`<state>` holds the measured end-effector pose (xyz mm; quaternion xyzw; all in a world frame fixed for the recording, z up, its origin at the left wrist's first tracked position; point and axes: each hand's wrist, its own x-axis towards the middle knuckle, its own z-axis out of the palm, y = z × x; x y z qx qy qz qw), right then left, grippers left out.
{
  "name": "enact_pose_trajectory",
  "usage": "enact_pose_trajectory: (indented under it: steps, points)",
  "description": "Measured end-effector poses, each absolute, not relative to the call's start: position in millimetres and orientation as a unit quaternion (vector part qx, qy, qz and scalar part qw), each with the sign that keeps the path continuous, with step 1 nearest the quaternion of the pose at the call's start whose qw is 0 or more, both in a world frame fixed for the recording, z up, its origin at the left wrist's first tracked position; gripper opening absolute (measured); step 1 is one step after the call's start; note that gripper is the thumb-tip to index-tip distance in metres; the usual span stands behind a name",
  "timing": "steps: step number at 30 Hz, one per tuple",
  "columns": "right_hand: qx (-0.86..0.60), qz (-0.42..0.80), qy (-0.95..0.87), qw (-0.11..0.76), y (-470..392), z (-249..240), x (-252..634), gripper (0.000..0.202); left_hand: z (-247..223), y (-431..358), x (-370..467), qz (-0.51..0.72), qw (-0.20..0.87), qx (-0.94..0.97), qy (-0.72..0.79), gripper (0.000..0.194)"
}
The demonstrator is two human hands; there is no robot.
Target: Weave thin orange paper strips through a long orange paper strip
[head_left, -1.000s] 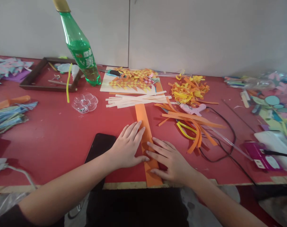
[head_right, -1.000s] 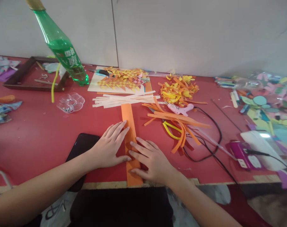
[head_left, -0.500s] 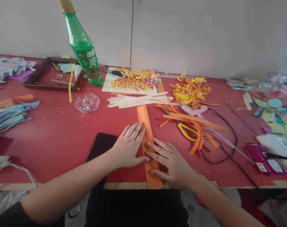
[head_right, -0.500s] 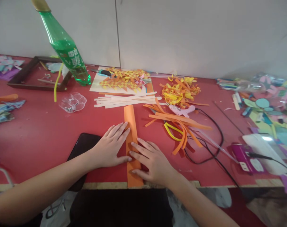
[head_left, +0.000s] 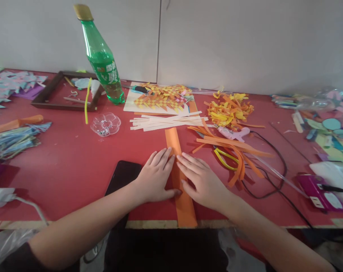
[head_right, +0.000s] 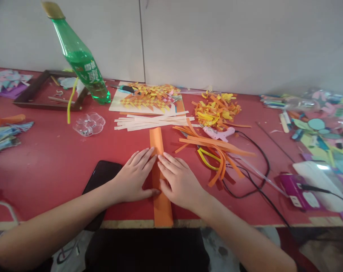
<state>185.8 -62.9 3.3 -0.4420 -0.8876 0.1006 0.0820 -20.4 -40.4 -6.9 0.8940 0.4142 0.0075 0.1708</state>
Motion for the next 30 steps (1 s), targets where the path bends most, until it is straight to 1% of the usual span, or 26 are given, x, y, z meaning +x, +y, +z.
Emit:
enact_pose_trajectory:
  steps: [2,6,10,13,18,24,27,30]
  points:
    - [-0.446,0.086,-0.890,0.053,-65.4,0.2,183.6,0.049,-7.4,-40.5,-20.3,0.009,0.171,0.895,0.412,0.103]
    - [-0.436,0.078,-0.897,-0.001,-70.8,-5.7,185.3,0.060,-8.6,-42.0,-21.1,0.014,0.168,0.901,0.400,0.099]
    - [-0.450,0.087,-0.888,-0.034,-62.0,-6.7,185.1,0.066,-8.5,-41.4,-20.7,-0.002,0.172,0.901,0.399,0.103]
    - [-0.467,0.095,-0.878,-0.050,-45.5,-2.5,180.8,0.064,-8.4,-41.0,-20.1,-0.004,0.171,0.900,0.400,0.106]
    - [-0.486,0.104,-0.866,-0.047,-12.3,4.6,174.0,0.061,-10.2,-42.7,-21.3,0.011,0.157,0.903,0.400,0.105]
    - [-0.509,0.114,-0.853,-0.036,19.2,2.3,173.4,0.060,-11.4,-43.1,-22.2,0.016,0.148,0.906,0.396,0.106]
    - [-0.516,0.115,-0.848,-0.018,29.1,-2.4,176.4,0.057,-10.5,-42.9,-22.1,0.014,0.146,0.906,0.397,0.105]
    - [-0.510,0.086,-0.856,0.011,37.3,-8.2,181.7,0.052,-9.9,-42.7,-21.5,0.018,0.145,0.905,0.399,0.105]
